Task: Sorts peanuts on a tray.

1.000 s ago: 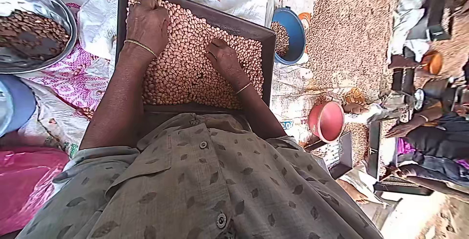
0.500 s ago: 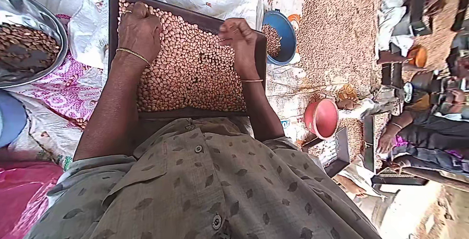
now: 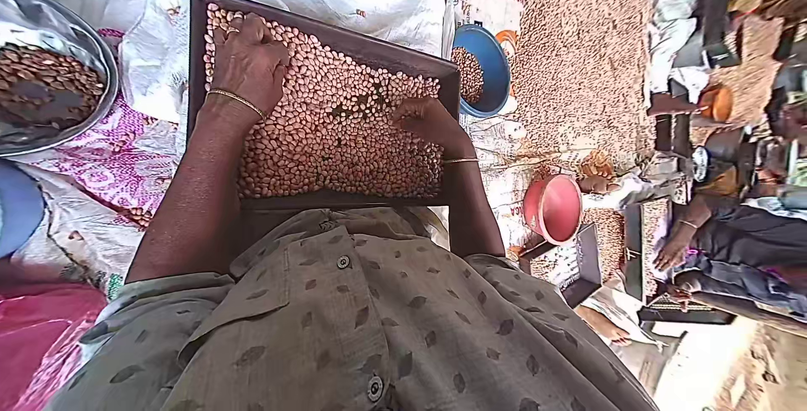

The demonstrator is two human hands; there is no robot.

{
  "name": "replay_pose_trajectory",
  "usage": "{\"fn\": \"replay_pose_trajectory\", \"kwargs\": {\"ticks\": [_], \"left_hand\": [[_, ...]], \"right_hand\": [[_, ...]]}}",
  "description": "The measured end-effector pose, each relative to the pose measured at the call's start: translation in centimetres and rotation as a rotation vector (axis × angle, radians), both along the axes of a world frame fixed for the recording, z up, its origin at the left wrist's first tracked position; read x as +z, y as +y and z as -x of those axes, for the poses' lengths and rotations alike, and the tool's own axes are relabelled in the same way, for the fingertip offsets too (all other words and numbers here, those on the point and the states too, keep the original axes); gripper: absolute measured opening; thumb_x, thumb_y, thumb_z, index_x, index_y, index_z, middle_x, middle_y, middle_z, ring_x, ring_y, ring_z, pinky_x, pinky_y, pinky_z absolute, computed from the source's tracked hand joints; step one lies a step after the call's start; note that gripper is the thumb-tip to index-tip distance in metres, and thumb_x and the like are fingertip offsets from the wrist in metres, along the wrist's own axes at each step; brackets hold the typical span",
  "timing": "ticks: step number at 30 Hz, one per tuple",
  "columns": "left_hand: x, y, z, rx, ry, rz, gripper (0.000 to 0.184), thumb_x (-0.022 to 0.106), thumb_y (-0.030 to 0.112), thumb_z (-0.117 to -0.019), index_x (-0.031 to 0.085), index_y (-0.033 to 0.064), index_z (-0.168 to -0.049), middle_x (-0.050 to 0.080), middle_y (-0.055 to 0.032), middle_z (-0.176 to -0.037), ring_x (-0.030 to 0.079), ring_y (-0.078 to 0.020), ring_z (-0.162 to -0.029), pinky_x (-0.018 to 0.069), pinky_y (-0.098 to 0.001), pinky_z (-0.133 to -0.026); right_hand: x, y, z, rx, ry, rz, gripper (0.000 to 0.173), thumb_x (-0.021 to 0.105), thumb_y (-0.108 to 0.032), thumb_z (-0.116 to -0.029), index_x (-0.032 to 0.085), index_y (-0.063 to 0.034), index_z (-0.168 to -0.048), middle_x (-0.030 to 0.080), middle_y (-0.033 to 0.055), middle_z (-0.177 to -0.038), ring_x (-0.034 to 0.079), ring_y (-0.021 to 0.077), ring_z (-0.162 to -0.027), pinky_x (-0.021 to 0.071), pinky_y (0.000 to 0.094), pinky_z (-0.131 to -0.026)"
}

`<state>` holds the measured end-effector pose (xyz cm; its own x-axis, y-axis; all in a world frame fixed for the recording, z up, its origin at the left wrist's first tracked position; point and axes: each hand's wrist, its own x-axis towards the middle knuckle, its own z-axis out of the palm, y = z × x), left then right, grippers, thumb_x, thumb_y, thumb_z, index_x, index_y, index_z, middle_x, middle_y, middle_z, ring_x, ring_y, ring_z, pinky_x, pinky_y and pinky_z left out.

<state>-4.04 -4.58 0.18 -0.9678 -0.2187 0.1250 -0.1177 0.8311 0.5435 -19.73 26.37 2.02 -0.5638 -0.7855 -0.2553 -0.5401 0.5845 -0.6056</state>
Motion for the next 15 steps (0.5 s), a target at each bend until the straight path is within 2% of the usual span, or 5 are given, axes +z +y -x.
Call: {"fn": "replay_pose_trajectory", "kwargs": {"ticks": [3,5,8,11,15], "left_hand": [[0.0,0.0,0.2,0.01,0.002,0.018,0.021,0.051,0.002,-0.1001,0.069,-0.0046,-0.109,0.055,-0.0331,-0.126,0.047,-0.0548,-0.125,0.0315,-0.0703,-0.106],[0.0,0.1,0.2,0.008,-0.009,0.013,0.022,0.051,0.002,-0.1,0.069,-0.005,-0.11,0.054,-0.0339,-0.127,0.047,-0.0555,-0.126,0.0312,-0.0712,-0.106],[-0.2,0.1,0.1,0.015,0.005,0.014,0.023,0.051,0.003,-0.1005,0.069,-0.0046,-0.111,0.055,-0.034,-0.129,0.047,-0.0555,-0.127,0.0315,-0.0722,-0.106],[-0.4,-0.1,0.0,0.022,0.009,0.011,0.024,0.05,0.004,-0.1014,0.07,-0.004,-0.113,0.055,-0.0332,-0.131,0.047,-0.0546,-0.129,0.0316,-0.0715,-0.108],[-0.3,-0.2,0.1,0.011,0.011,0.009,0.025,0.049,0.004,-0.1012,0.07,-0.0042,-0.112,0.055,-0.0334,-0.13,0.048,-0.0548,-0.128,0.0318,-0.0712,-0.107]], "right_hand": [[1.8,-0.7,-1.1,0.044,-0.234,0.1,0.017,0.064,-0.005,-0.0969,0.073,-0.0026,-0.111,0.072,0.0074,-0.107,0.067,0.0085,-0.083,0.0563,0.0269,-0.073],[1.7,-3.1,-1.4,0.068,-0.071,0.168,0.02,0.057,-0.004,-0.0993,0.073,-0.0007,-0.112,0.069,0.0121,-0.109,0.067,0.0132,-0.085,0.0575,0.0292,-0.074],[0.0,-7.4,-0.6,0.064,0.207,0.185,0.025,0.054,0.0,-0.0988,0.074,-0.001,-0.114,0.072,0.0164,-0.113,0.07,0.026,-0.103,0.0548,0.0425,-0.093],[-1.5,-9.8,-0.3,-0.024,0.417,0.012,0.03,0.058,0.001,-0.0942,0.073,-0.0071,-0.119,0.069,0.0177,-0.119,0.067,0.0351,-0.113,0.0545,0.0525,-0.093],[-3.5,-9.2,-0.1,-0.06,0.44,0.064,0.041,0.061,0.006,-0.0895,0.073,-0.01,-0.125,0.069,0.015,-0.125,0.061,0.0356,-0.124,0.0506,0.0499,-0.102]]}}
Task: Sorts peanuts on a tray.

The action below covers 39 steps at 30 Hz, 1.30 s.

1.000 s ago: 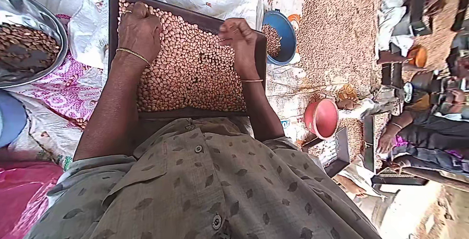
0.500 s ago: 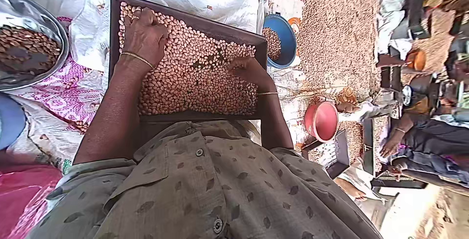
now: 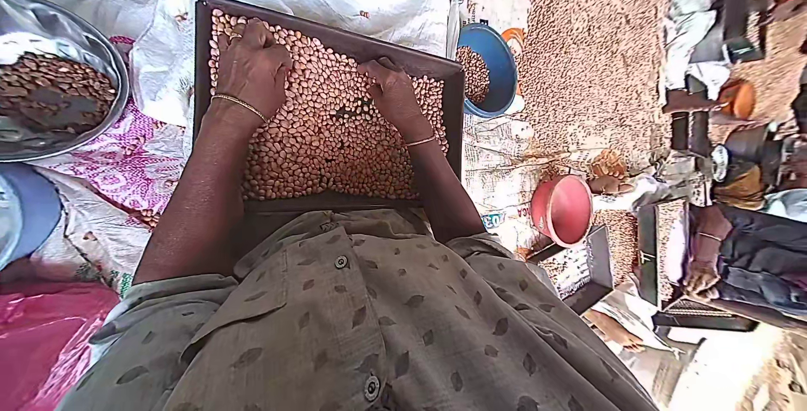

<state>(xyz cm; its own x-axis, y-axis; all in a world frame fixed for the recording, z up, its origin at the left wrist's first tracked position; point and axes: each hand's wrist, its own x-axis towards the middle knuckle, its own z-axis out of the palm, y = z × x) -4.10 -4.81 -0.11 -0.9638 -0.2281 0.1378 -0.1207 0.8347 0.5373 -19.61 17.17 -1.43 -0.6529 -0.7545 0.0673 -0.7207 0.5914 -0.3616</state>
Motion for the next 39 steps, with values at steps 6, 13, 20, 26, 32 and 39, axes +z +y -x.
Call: {"fn": "replay_pose_trajectory", "kwargs": {"ticks": [6,13,20,26,32,39], "left_hand": [[0.3,0.2,0.0,0.01,-0.024,-0.015,0.025,0.049,0.003,-0.1014,0.069,-0.0041,-0.113,0.054,-0.0339,-0.132,0.047,-0.0557,-0.128,0.0308,-0.0734,-0.106],[0.1,0.2,-0.1,0.0,0.001,-0.004,0.025,0.048,0.003,-0.1013,0.069,-0.0051,-0.112,0.055,-0.0346,-0.13,0.048,-0.0563,-0.126,0.0318,-0.0736,-0.104],[0.0,0.8,-0.4,0.045,0.141,-0.046,0.027,0.046,0.005,-0.1009,0.068,-0.0058,-0.113,0.056,-0.0325,-0.131,0.051,-0.0523,-0.127,0.0339,-0.0702,-0.104],[2.4,3.7,0.3,-0.068,0.197,-0.224,0.024,0.049,0.001,-0.1003,0.07,-0.0057,-0.109,0.064,-0.0285,-0.113,0.063,-0.0418,-0.107,0.048,-0.0552,-0.096],[2.6,7.5,5.9,-0.347,-0.068,-0.144,0.022,0.051,-0.005,-0.0989,0.071,-0.0049,-0.107,0.064,-0.0262,-0.112,0.062,-0.0433,-0.11,0.0471,-0.057,-0.099],[-1.1,9.4,8.9,-0.281,-0.194,0.075,0.023,0.052,-0.007,-0.0992,0.064,-0.0097,-0.119,0.054,-0.032,-0.132,0.061,-0.0512,-0.114,0.0508,-0.061,-0.096]], "right_hand": [[-1.0,1.0,-0.2,0.055,0.071,0.104,0.028,0.063,0.004,-0.0907,0.074,-0.0021,-0.116,0.073,0.0145,-0.116,0.064,0.0355,-0.116,0.0499,0.0454,-0.102],[-0.7,1.1,0.1,0.069,0.005,0.114,0.029,0.062,0.007,-0.0903,0.073,0.0004,-0.116,0.074,0.0165,-0.117,0.065,0.0353,-0.118,0.0489,0.0444,-0.105],[-1.0,1.5,0.8,0.017,-0.155,0.326,0.025,0.059,0.008,-0.0917,0.069,0.0069,-0.114,0.073,0.0185,-0.108,0.071,0.0266,-0.103,0.0562,0.0381,-0.094],[0.8,3.9,2.3,-0.232,-0.98,0.938,0.022,0.052,0.012,-0.0956,0.062,0.0043,-0.114,0.069,0.0085,-0.097,0.072,0.0174,-0.083,0.063,0.0352,-0.08],[1.7,4.1,2.4,-0.224,-1.15,1.049,0.03,0.037,0.009,-0.0959,0.063,0.0002,-0.108,0.069,0.0105,-0.101,0.071,0.0206,-0.088,0.0615,0.0369,-0.083],[3.0,4.2,1.9,-0.231,-1.23,1.066,0.031,0.027,0.001,-0.1044,0.053,0.002,-0.121,0.071,0.0203,-0.114,0.073,0.0296,-0.105,0.0586,0.0417,-0.095]]}}
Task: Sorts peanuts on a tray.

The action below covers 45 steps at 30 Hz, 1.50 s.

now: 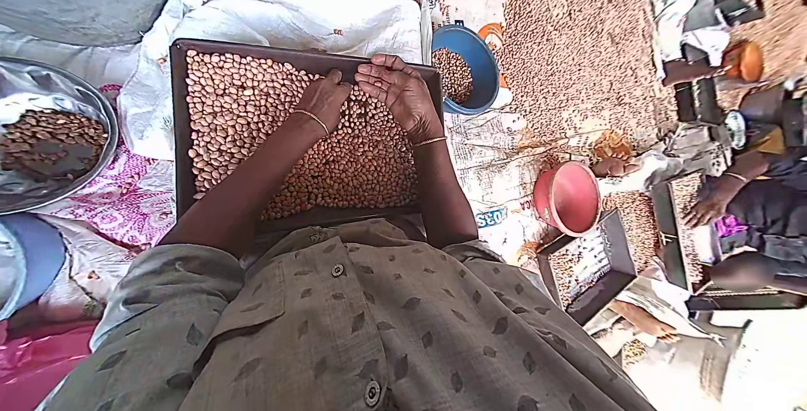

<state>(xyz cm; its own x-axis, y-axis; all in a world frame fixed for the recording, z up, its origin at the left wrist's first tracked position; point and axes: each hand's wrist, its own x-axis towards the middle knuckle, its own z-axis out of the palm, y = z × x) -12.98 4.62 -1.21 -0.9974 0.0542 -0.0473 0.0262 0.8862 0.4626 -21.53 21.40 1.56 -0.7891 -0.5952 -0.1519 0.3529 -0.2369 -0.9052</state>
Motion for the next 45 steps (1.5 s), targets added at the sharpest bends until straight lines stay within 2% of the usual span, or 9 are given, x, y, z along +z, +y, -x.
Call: {"fn": "replay_pose_trajectory", "kwargs": {"ticks": [7,11,16,20,23,29,37,41,45], "left_hand": [[-0.5,0.0,-0.1,0.025,-0.01,0.063,0.024,0.051,-0.007,-0.099,0.059,-0.0136,-0.121,0.051,-0.0331,-0.135,0.06,-0.0515,-0.115,0.0518,-0.0589,-0.097],[1.0,-2.1,-0.4,0.137,-0.006,-0.369,0.022,0.05,0.001,-0.1029,0.064,-0.0115,-0.114,0.062,-0.03,-0.122,0.061,-0.0421,-0.118,0.0446,-0.0548,-0.106],[2.7,-5.4,-2.7,0.363,-0.191,-1.034,0.01,0.053,0.01,-0.1058,0.061,0.004,-0.103,0.061,0.0002,-0.084,0.06,-0.0035,-0.066,0.0534,-0.0186,-0.063],[3.0,-5.6,-3.2,0.405,-0.246,-1.258,0.015,0.051,0.01,-0.1061,0.062,0.0111,-0.096,0.063,0.0059,-0.077,0.059,-0.0011,-0.062,0.051,-0.0158,-0.058],[2.9,-5.3,-3.2,0.425,-0.248,-1.33,0.015,0.052,0.01,-0.1058,0.062,0.0127,-0.095,0.064,0.0059,-0.078,0.06,-0.0012,-0.064,0.0518,-0.0159,-0.059],[2.8,-5.2,-3.2,0.358,-0.174,-1.28,0.014,0.052,0.005,-0.1052,0.063,0.0091,-0.098,0.067,0.0022,-0.085,0.065,-0.0048,-0.07,0.055,-0.0191,-0.064],[2.9,-4.2,-3.1,0.236,-0.086,-1.059,0.008,0.056,0.005,-0.1035,0.063,0.0019,-0.1,0.067,0.0,-0.078,0.065,-0.0048,-0.062,0.0571,-0.0202,-0.061],[2.9,-5.1,-3.1,0.353,-0.051,-0.889,0.017,0.05,0.012,-0.1077,0.063,-0.0006,-0.11,0.065,-0.0038,-0.084,0.064,-0.0049,-0.066,0.0573,-0.0218,-0.064],[2.2,-6.4,-3.1,0.303,-0.06,-0.622,0.024,0.048,0.013,-0.1076,0.066,-0.0004,-0.114,0.068,-0.0149,-0.1,0.068,-0.0178,-0.082,0.0579,-0.0384,-0.08]], "right_hand": [[0.5,0.2,-0.1,0.137,0.114,-0.011,0.04,0.034,0.012,-0.0936,0.047,0.003,-0.13,0.066,0.0212,-0.124,0.07,0.031,-0.111,0.057,0.0439,-0.099],[-0.1,1.4,-0.2,0.392,0.484,-0.406,0.028,0.048,0.012,-0.0925,0.057,0.0103,-0.119,0.068,0.0156,-0.108,0.071,0.0187,-0.094,0.0609,0.0349,-0.086],[1.9,0.4,-0.6,0.745,0.575,-0.719,0.021,0.054,0.004,-0.0973,0.062,0.008,-0.117,0.071,0.0163,-0.098,0.072,0.0192,-0.08,0.0622,0.0361,-0.076],[5.5,-2.5,2.3,-0.048,0.573,-0.292,0.033,0.042,0.0,-0.106,0.044,0.0124,-0.137,0.065,0.023,-0.119,0.074,0.0256,-0.097,0.0634,0.0387,-0.088],[7.1,-3.9,4.7,-0.419,0.503,-0.098,0.022,0.04,-0.002,-0.1086,0.049,0.0104,-0.123,0.063,0.0201,-0.105,0.074,0.0265,-0.087,0.0655,0.0383,-0.081],[2.3,-3.4,-2.1,0.18,0.34,-0.38,0.024,0.041,-0.003,-0.1071,0.056,0.0073,-0.123,0.072,0.0159,-0.102,0.075,0.0213,-0.086,0.0639,0.0359,-0.08],[0.4,-3.7,-4.5,0.224,-0.112,-0.262,0.04,0.029,-0.026,-0.1143,0.056,0.0026,-0.12,0.071,0.0124,-0.095,0.075,0.0225,-0.086,0.0632,0.0386,-0.083],[0.1,-2.2,-3.8,0.437,0.159,-0.365,0.016,0.047,0.004,-0.1031,0.061,0.0069,-0.108,0.072,0.0127,-0.095,0.075,0.0194,-0.081,0.0645,0.0355,-0.077],[1.0,0.1,-3.3,0.655,0.495,-0.699,0.015,0.052,0.004,-0.1002,0.065,0.009,-0.106,0.071,0.0152,-0.095,0.073,0.0177,-0.077,0.0639,0.0348,-0.073]]}}
